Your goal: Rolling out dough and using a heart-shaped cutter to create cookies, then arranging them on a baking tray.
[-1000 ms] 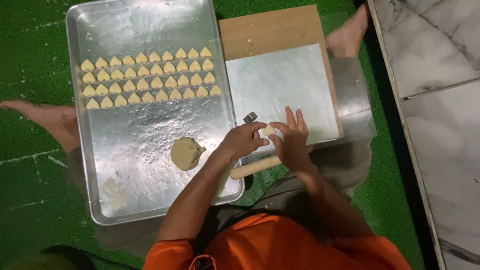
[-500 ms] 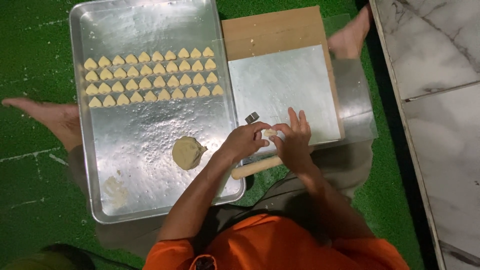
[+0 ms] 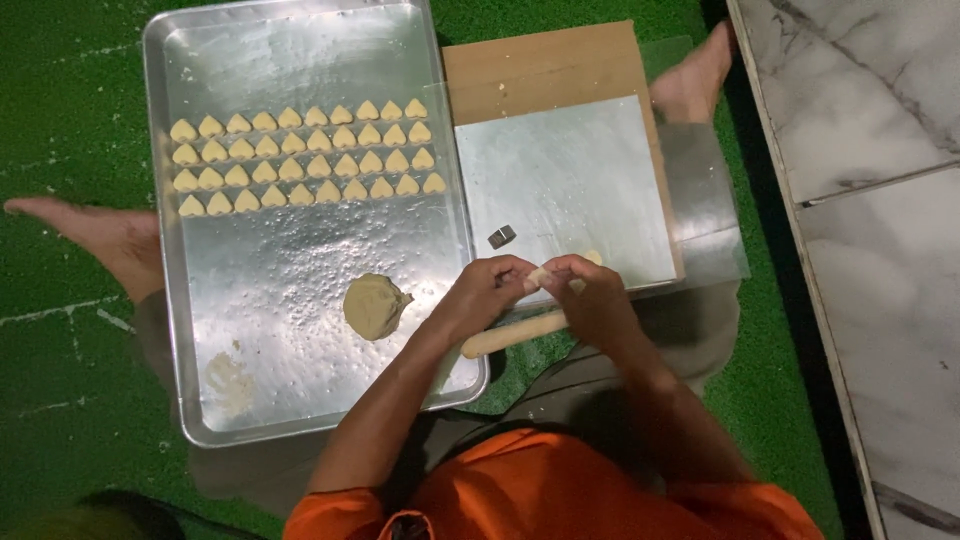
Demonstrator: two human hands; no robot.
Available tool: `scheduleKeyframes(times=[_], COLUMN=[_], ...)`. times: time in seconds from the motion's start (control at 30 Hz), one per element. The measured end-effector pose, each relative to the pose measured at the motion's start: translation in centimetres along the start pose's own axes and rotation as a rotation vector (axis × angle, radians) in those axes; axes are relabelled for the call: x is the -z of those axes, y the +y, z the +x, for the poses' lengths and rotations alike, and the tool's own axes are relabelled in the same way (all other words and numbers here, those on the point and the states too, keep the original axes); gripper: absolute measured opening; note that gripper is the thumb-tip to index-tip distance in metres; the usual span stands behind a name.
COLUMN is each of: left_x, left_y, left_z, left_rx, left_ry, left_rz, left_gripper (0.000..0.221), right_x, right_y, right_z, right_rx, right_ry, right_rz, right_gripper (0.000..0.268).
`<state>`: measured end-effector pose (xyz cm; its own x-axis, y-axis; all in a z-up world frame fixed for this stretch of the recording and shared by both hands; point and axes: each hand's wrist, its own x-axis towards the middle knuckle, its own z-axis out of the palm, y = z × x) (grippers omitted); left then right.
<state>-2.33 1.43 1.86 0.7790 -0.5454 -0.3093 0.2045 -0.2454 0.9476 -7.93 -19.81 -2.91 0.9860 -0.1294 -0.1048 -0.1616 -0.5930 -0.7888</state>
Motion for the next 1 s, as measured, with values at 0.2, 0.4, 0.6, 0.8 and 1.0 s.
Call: scheduleKeyframes(times=[0.2, 0.4, 0.6, 0.8, 1.0], left_x=[0.5, 0.2, 0.5, 5.8, 15.9], left_y=[-1.7, -2.5, -3.8, -6.0, -8.2], left_z=[-1.3, -2.6, -3.3, -6.0, -9.7], left_rx=[-0.137, -0.251, -0.249, -0.308, -0.205], left_ry=[0.082, 0.202, 0.289, 0.548, 0.993], left_rz=[-0.128, -0.085, -0.134, 0.045, 0.692], left_gripper=[0.037, 0.039, 0.033, 0.029, 0.025], right_x=[-0.2, -0.4, -0.4, 2.5, 2.8], right_y=[-2.2, -5.6, -5.9, -5.6, 2.1], right_z=[0.3, -0.7, -0.7, -0.9, -0.5], right_rx=[-0.21, -0.247, -0.082, 0.167, 0.055], right_ry=[-0.089, -0.118, -0.158, -0.083, 0.144], right_rz=[0.293, 0.536, 0.498, 0.044, -0.24], right_gripper=[0.019, 0.028, 0.03, 0.027, 0.029])
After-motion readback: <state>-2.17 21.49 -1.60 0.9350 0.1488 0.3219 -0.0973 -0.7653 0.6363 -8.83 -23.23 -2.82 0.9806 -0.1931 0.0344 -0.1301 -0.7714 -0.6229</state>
